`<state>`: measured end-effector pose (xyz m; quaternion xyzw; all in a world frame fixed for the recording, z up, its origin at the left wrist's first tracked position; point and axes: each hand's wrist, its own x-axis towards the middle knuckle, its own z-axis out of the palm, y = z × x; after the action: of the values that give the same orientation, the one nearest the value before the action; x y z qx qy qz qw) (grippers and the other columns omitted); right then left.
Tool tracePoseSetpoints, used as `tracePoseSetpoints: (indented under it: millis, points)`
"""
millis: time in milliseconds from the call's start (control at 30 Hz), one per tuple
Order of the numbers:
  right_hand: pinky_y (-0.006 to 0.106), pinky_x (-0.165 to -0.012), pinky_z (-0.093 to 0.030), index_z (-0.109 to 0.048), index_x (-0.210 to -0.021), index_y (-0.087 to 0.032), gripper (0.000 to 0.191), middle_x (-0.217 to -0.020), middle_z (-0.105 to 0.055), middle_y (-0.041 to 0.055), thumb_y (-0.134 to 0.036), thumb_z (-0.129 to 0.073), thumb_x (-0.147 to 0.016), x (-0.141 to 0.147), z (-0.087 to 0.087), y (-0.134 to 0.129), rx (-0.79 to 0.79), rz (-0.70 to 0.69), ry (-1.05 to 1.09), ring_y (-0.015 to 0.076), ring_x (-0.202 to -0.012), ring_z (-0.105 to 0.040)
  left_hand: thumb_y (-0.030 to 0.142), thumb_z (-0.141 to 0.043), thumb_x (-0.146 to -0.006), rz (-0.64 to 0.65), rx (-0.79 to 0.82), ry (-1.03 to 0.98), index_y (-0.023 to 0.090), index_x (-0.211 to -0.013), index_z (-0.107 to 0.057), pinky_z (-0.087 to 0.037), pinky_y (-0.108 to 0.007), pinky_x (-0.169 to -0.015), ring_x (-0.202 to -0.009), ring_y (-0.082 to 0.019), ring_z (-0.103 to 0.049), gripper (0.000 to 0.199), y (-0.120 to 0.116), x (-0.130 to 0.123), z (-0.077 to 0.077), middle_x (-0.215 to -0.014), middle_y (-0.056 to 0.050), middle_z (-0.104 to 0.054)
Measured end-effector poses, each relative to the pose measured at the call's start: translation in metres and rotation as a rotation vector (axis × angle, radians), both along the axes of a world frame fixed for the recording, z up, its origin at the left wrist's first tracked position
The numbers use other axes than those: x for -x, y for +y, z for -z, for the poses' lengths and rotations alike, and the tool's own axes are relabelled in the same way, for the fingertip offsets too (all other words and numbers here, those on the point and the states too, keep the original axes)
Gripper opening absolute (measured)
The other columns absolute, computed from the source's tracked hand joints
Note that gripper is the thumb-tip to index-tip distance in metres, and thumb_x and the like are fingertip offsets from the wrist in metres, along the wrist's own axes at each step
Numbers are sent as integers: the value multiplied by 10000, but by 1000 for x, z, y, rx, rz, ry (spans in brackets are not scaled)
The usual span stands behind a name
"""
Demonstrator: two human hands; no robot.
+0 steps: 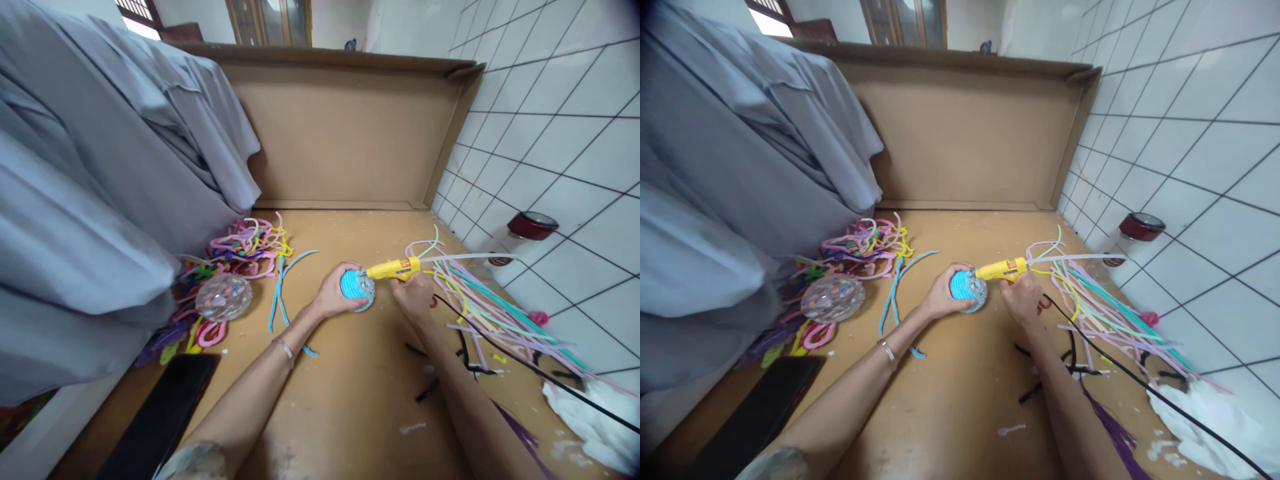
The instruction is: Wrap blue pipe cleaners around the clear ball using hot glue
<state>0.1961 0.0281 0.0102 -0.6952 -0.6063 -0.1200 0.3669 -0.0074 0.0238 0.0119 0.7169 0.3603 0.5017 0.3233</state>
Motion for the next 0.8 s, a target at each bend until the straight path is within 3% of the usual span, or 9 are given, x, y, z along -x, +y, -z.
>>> tracePoseSetpoints:
  millis: [800]
  points:
    - [320,-599,-400,-558,-697,-171,196,-652,-604,105,-353,-487,-711,-2,1,2,31,-27,21,231,-641,-554,264,-837,-522,-9,3,16,189,-1077,-543,-472,-442,-1016,-1116,-252,-605,632,0,0,0,-1186,-98,-626]
